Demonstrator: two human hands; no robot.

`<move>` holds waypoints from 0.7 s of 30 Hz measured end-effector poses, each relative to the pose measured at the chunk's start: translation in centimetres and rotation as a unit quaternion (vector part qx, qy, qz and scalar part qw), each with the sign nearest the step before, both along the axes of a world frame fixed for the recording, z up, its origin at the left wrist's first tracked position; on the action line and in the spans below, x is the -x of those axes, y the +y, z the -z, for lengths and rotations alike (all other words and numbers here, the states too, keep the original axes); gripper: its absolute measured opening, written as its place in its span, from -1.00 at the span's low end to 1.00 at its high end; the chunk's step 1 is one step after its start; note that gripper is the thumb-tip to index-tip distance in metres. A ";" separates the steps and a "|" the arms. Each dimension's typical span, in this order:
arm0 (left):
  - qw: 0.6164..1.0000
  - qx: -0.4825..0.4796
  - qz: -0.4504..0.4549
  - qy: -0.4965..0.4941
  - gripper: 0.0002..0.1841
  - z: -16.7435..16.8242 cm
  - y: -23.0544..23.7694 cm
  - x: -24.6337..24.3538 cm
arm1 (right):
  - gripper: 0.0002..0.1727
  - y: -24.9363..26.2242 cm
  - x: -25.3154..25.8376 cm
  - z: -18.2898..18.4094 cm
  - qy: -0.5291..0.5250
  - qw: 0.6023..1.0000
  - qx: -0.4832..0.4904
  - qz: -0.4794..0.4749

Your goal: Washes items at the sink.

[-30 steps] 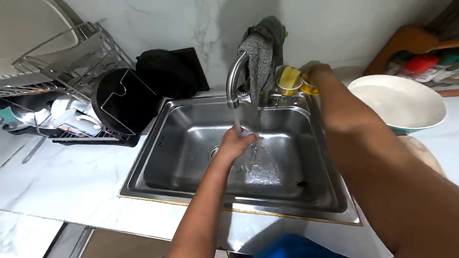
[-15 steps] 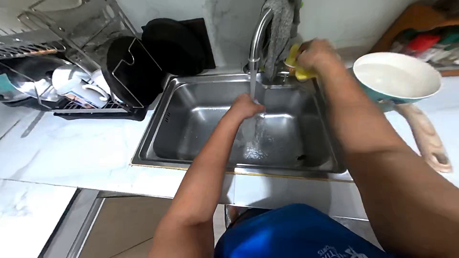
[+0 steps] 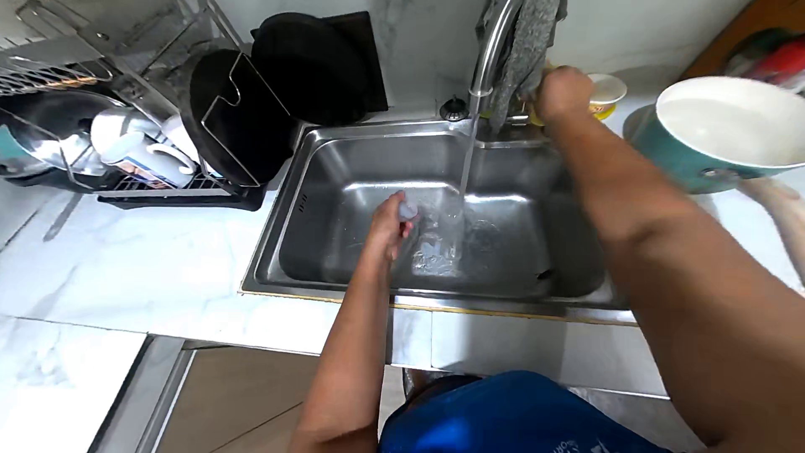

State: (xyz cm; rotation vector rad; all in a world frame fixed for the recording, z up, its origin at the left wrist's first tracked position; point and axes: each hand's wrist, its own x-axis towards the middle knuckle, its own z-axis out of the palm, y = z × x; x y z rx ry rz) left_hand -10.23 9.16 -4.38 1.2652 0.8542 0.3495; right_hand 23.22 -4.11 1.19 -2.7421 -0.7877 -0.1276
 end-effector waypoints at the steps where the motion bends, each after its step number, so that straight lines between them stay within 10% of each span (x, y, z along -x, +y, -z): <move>1: 0.999 0.028 -0.018 0.000 -0.53 0.7 0.1 -0.2 | -0.58 0.5 0.0 0.2 -0.010 1.000 0.002 0.009; 11: 0.970 0.164 0.036 -0.174 -0.62 2.9 1.6 -0.4 | -0.39 -2.4 10.6 0.5 0.257 0.948 -0.187 -0.029; 17: 0.930 0.137 0.122 -0.319 -0.77 3.2 1.2 -0.6 | -0.66 -0.4 22.4 1.0 0.031 0.893 -0.357 -0.272; 21: 0.965 0.097 0.035 -0.243 -0.57 2.8 0.4 -1.2 | -0.67 2.1 25.3 5.1 0.003 0.890 -0.278 -0.361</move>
